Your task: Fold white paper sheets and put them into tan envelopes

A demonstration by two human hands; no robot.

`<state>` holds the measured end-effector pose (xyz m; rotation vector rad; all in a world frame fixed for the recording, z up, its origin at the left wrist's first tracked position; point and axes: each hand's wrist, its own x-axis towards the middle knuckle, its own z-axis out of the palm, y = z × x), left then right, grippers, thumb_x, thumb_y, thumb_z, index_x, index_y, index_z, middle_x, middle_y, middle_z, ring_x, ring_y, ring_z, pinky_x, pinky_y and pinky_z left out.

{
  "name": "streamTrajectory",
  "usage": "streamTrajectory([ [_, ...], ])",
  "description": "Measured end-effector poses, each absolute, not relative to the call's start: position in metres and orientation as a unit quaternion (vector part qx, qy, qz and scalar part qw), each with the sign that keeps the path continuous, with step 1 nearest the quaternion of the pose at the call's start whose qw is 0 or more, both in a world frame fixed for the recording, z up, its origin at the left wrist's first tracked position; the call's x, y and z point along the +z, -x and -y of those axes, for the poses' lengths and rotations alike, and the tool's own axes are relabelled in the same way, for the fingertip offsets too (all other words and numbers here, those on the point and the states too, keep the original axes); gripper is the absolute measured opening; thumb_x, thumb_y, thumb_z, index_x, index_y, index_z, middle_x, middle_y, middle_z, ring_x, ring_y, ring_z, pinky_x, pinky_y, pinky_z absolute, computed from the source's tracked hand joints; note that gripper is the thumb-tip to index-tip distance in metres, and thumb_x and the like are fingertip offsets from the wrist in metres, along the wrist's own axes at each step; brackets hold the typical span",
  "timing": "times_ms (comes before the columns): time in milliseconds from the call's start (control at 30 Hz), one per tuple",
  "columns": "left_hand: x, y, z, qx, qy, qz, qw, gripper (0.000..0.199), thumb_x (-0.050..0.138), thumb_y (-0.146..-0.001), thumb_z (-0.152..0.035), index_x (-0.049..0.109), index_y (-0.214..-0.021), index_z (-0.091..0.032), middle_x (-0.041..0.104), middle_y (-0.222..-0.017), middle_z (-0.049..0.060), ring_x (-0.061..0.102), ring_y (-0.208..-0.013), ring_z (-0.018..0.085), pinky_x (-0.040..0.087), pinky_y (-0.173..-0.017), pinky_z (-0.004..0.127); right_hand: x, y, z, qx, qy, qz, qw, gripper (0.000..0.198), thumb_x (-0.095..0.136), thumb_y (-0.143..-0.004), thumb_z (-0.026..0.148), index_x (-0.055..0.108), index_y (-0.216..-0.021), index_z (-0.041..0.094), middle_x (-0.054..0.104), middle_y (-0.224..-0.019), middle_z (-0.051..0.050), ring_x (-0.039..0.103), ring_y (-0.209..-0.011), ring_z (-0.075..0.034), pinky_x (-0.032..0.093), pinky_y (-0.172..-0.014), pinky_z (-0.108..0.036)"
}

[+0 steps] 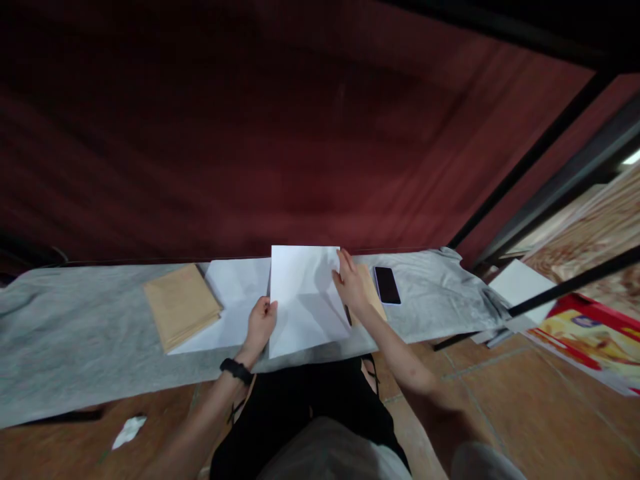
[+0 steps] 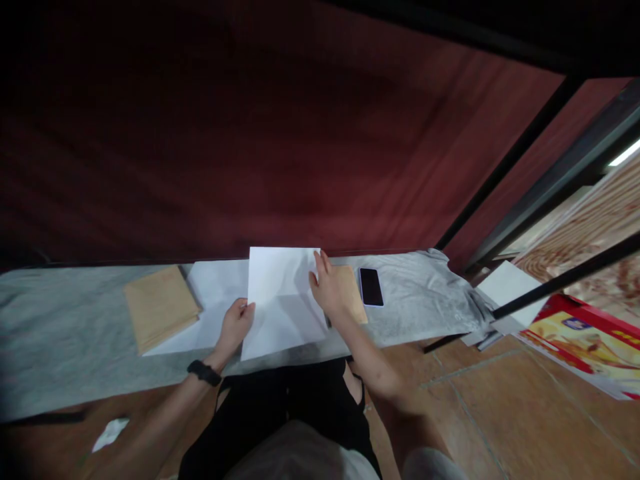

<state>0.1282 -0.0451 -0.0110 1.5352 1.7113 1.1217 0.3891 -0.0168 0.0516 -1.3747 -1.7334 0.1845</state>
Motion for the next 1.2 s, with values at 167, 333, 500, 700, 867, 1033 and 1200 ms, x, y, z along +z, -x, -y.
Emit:
streamTrajectory([
  [167,-0.032,-0.127,0.035,0.366,-0.575,-0.682,0.267,0.009,0.052,-0.079,-0.029,0.048,-0.073,-0.024,0.050,-0.058,-0.004,0.053,-0.059,0.017,0.042,-0.060,0.027,-0.027,-0.364,0.082,0.097,0.539,0.766,0.337,0.051,0.047,-0.099,0.025,0.042,-0.150,0.023,0.042,-0.156,-0.011,0.041,-0.143,-0.023,0.041,-0.116,-0.044],
  [333,-0.038,-0.127,0.030,0.335,-0.578,-0.698,0.259,0.004,0.052,-0.079,-0.027,0.052,-0.079,-0.023,0.057,-0.067,0.000,0.060,-0.067,0.021,0.046,-0.068,0.031,-0.059,-0.366,0.136,0.092,0.500,0.829,0.232,0.060,0.061,-0.093,0.034,0.044,-0.148,0.018,0.042,-0.156,-0.015,0.038,-0.145,-0.027,0.038,-0.117,-0.051],
  [500,-0.037,-0.130,0.022,0.311,-0.586,-0.700,0.265,0.005,0.052,-0.078,-0.025,0.054,-0.081,-0.022,0.059,-0.066,0.000,0.063,-0.069,0.021,0.047,-0.067,0.030,-0.052,-0.378,0.152,0.079,0.491,0.846,0.195,0.065,0.066,-0.089,0.027,0.043,-0.149,0.017,0.045,-0.154,-0.014,0.041,-0.143,-0.026,0.037,-0.119,-0.048],
  [700,-0.033,-0.128,0.018,0.278,-0.607,-0.689,0.281,0.008,0.052,-0.079,-0.028,0.055,-0.077,-0.021,0.059,-0.063,-0.002,0.061,-0.064,0.018,0.046,-0.059,0.026,-0.039,-0.381,0.145,0.077,0.478,0.852,0.198,0.059,0.054,-0.093,0.018,0.043,-0.150,0.022,0.048,-0.153,-0.008,0.045,-0.140,-0.023,0.037,-0.120,-0.045],
  [867,-0.011,-0.129,0.042,0.199,-0.661,-0.697,0.195,0.020,0.056,-0.085,-0.031,0.062,-0.094,-0.015,0.061,-0.064,0.002,0.065,-0.066,0.023,0.048,-0.063,0.031,-0.039,-0.384,0.144,0.080,0.468,0.864,0.166,0.056,0.050,-0.089,0.005,0.054,-0.142,0.022,0.054,-0.148,-0.007,0.051,-0.135,-0.022,0.039,-0.118,-0.040],
  [1033,0.015,-0.166,0.068,0.109,-0.751,-0.651,-0.002,0.043,0.030,-0.102,-0.033,0.063,-0.117,-0.010,0.070,-0.083,0.015,0.070,-0.080,0.030,0.051,-0.076,0.042,-0.050,-0.383,0.146,0.082,0.457,0.867,0.181,0.054,0.051,-0.091,0.008,0.053,-0.142,0.024,0.055,-0.147,-0.007,0.051,-0.135,-0.022,0.038,-0.119,-0.043],
  [1200,-0.016,-0.208,0.047,0.133,-0.866,-0.481,0.005,0.048,0.037,-0.101,-0.034,0.047,-0.146,-0.019,0.046,-0.154,0.012,0.039,-0.144,0.030,0.031,-0.117,0.050,-0.059,-0.385,0.147,0.096,0.448,0.867,0.193,0.056,0.048,-0.090,0.006,0.050,-0.144,0.022,0.054,-0.148,-0.008,0.049,-0.137,-0.021,0.037,-0.119,-0.044],
])
